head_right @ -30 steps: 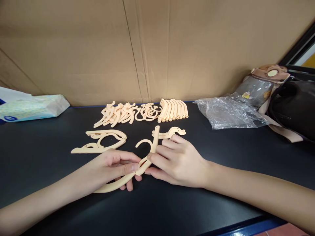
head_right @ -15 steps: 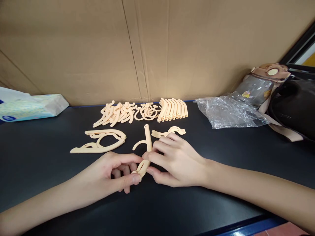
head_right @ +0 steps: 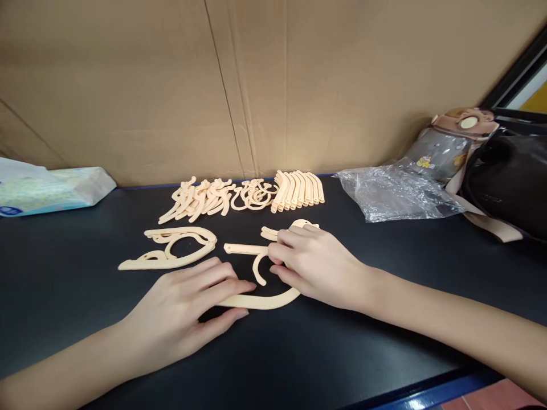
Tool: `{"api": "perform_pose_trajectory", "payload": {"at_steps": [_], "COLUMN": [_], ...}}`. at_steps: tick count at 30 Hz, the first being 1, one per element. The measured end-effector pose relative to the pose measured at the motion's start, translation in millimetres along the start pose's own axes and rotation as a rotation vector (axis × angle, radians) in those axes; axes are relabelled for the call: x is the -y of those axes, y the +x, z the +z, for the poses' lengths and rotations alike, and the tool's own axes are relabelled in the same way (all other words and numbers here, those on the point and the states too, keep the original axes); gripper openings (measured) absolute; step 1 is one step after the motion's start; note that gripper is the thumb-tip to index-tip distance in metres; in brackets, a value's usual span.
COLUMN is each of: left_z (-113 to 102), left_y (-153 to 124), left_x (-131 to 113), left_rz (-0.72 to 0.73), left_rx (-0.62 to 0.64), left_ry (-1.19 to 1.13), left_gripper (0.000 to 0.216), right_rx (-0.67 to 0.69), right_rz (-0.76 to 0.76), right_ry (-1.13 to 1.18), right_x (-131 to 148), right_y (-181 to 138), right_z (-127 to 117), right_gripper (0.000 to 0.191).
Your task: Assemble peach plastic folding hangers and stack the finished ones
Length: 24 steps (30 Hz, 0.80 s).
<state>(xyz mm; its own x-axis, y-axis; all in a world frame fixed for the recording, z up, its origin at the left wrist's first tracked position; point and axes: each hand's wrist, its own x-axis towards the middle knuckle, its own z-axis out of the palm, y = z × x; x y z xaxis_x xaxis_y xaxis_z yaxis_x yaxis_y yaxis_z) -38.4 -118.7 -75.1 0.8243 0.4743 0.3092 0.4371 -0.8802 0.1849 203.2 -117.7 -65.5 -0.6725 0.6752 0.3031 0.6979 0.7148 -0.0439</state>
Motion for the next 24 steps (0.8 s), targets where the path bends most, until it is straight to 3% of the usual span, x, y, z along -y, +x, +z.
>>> {"api": "perform_pose_trajectory", "payload": {"at_steps": [4, 10, 16, 24], "left_z": [0.7, 1.4, 0.6, 0.0], "left_y": [1.0, 1.7, 3.5, 3.2], "left_x": [2.8, 3.5, 3.8, 3.7], "left_rz": [-0.019, -0.033, 0.001, 0.011], "left_rx": [-0.031, -0.023, -0.015, -0.091], "left_ry": [-0.002, -0.025, -0.021, -0.026], "left_gripper": [0.018, 0.01, 0.018, 0.016], "right_rx": [0.056, 0.09, 0.158, 0.09], "right_rz": [-0.059, -0.047, -0.056, 0.062], "right_ry": [-0.098, -0.1, -0.125, -0.217], "right_x": [-4.7, -11.0, -17.2, -50.1], "right_y": [-1.1, -2.0, -1.9, -2.8], "right_z": [-4.9, -10.4, -16.9, -36.9], "right_gripper": [0.003, 0.022, 0.008, 0.021]}}
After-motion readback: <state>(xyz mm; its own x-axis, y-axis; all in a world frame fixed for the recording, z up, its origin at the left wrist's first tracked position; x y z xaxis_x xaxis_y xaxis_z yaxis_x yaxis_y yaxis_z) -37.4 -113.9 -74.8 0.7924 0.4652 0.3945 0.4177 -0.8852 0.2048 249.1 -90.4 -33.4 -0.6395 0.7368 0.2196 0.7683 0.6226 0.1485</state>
